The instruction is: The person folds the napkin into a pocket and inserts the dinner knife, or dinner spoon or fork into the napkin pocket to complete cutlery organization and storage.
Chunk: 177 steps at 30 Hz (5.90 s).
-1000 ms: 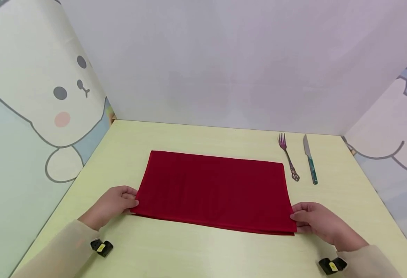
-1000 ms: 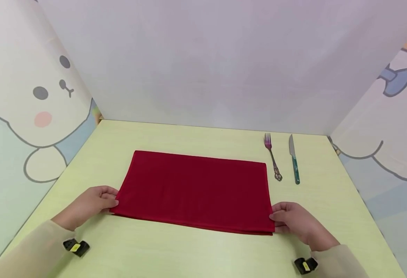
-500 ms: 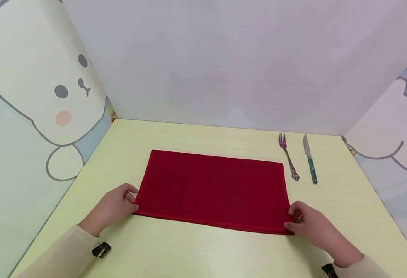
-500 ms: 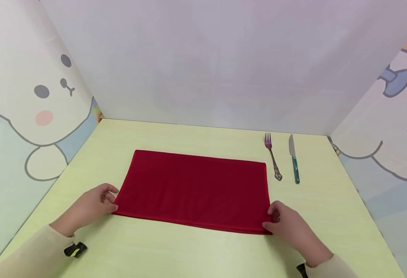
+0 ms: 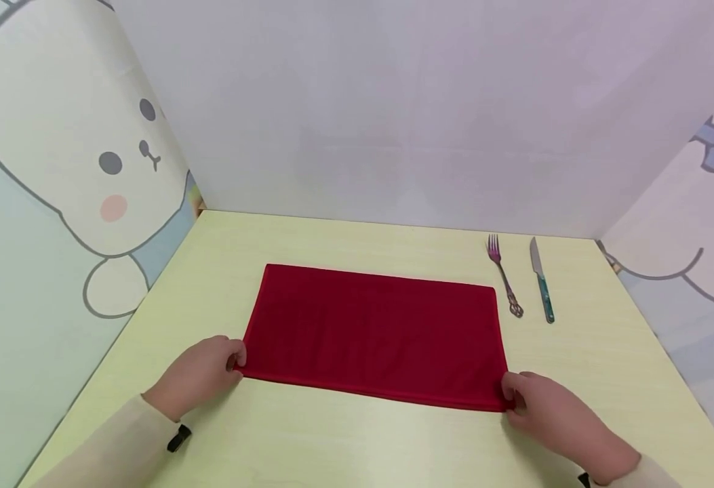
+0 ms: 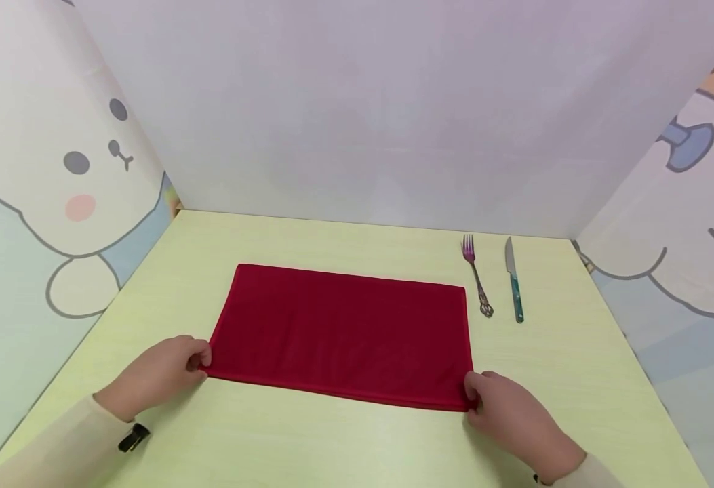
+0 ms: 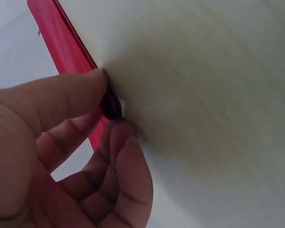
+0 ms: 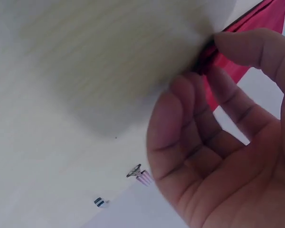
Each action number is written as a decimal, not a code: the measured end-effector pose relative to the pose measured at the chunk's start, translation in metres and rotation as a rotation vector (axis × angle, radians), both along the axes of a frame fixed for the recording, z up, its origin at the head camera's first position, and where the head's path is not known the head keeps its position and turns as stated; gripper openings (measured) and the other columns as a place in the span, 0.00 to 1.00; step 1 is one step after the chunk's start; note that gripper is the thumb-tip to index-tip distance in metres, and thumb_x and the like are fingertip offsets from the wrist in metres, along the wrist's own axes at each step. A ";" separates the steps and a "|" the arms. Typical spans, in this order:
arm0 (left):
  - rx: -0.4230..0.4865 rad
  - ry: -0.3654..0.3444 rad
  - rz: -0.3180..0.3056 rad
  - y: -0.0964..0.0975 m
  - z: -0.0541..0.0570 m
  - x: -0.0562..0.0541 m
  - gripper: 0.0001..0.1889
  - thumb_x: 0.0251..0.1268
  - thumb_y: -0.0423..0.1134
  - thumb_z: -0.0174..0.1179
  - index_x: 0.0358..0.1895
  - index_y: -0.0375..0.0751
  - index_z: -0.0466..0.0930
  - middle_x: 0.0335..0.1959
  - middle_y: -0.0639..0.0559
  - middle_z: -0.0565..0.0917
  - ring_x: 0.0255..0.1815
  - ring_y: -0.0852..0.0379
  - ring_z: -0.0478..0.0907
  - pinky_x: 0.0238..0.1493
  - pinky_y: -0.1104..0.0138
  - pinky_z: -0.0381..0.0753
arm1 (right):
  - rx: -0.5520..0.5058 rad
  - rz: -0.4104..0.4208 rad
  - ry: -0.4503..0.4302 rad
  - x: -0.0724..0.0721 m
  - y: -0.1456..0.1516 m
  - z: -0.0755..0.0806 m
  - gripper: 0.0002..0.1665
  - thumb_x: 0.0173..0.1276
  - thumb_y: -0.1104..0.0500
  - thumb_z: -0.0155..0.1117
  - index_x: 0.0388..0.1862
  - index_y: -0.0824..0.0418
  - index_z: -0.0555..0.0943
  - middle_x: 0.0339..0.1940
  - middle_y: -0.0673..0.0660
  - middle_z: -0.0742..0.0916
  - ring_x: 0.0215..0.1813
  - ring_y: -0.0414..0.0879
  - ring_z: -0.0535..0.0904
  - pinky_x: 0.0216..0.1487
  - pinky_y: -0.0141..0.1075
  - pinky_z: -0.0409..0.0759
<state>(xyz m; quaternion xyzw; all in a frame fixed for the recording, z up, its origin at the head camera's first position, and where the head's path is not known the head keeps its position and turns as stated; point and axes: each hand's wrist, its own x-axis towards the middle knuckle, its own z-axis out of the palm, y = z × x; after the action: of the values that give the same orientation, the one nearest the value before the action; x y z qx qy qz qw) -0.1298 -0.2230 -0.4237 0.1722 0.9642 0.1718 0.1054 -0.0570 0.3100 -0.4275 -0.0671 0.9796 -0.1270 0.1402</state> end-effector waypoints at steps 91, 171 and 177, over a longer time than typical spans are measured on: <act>-0.286 0.037 -0.426 0.152 -0.002 -0.117 0.49 0.62 0.64 0.68 0.83 0.51 0.59 0.84 0.51 0.55 0.84 0.49 0.49 0.78 0.57 0.58 | 0.215 0.476 0.178 -0.140 -0.110 0.000 0.51 0.73 0.30 0.59 0.84 0.54 0.59 0.84 0.61 0.60 0.83 0.62 0.50 0.80 0.56 0.53; -0.218 -0.198 -0.324 0.026 -0.011 -0.164 0.70 0.41 0.70 0.77 0.86 0.50 0.44 0.86 0.46 0.40 0.84 0.36 0.32 0.70 0.33 0.62 | 0.059 0.232 0.085 -0.140 -0.011 -0.028 0.73 0.56 0.15 0.59 0.86 0.59 0.51 0.85 0.67 0.52 0.82 0.73 0.40 0.79 0.63 0.41; -0.208 -0.200 -0.337 0.021 -0.014 -0.165 0.72 0.41 0.73 0.75 0.86 0.48 0.43 0.86 0.43 0.38 0.83 0.33 0.30 0.71 0.32 0.59 | 0.024 0.228 0.080 -0.138 -0.013 -0.027 0.73 0.56 0.17 0.62 0.86 0.60 0.52 0.85 0.67 0.52 0.82 0.73 0.39 0.79 0.64 0.40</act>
<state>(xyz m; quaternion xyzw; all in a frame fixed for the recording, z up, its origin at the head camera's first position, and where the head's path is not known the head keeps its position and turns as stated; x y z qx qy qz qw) -0.2952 -0.2018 -0.4379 0.3012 0.9191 0.0678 0.2448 -0.1954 0.2966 -0.4544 -0.1815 0.9719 -0.0959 0.1152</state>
